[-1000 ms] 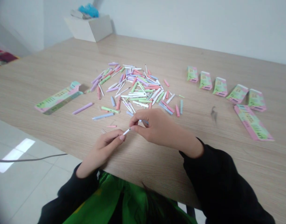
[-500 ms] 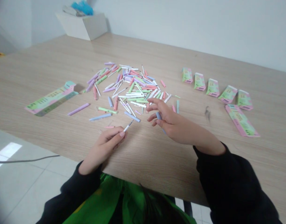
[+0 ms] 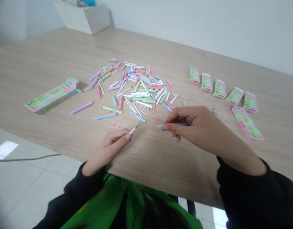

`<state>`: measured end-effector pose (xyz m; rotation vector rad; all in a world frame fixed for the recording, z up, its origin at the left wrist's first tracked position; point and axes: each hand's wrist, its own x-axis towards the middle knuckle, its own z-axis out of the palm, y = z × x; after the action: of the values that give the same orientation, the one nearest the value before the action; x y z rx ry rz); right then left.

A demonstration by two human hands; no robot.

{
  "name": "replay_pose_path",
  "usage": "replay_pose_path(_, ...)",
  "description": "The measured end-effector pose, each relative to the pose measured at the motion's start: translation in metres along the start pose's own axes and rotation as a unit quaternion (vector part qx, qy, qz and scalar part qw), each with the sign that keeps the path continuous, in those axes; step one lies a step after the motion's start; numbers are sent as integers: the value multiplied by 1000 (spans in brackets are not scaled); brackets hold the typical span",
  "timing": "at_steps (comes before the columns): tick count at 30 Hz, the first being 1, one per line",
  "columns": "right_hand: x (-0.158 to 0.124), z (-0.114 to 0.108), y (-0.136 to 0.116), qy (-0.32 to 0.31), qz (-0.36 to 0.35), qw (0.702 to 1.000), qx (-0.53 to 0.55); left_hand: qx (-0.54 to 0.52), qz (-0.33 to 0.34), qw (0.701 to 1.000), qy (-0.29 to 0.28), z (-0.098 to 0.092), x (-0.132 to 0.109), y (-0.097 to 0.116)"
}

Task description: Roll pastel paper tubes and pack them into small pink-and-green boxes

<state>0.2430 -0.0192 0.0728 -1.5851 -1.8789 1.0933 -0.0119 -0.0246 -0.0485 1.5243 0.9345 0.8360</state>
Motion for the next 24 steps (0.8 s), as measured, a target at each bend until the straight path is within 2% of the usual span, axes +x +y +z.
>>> replay_pose_path(5,-1,6,-18,25,-45,997,-61,22,7,999,-27,-5,-3,5)
replay_pose_path(8,4,12,-18,62,-110,990,-60,31,10,999,-35,-7,-5,8)
replay_pose_path(11,9,18,-14,67,-137,988,-36,34,15,998,-42,-7,-7,10)
replay_pose_path(24,10,35,-12,6,-154,985,-72,33,18,998,-52,-5,-11,14)
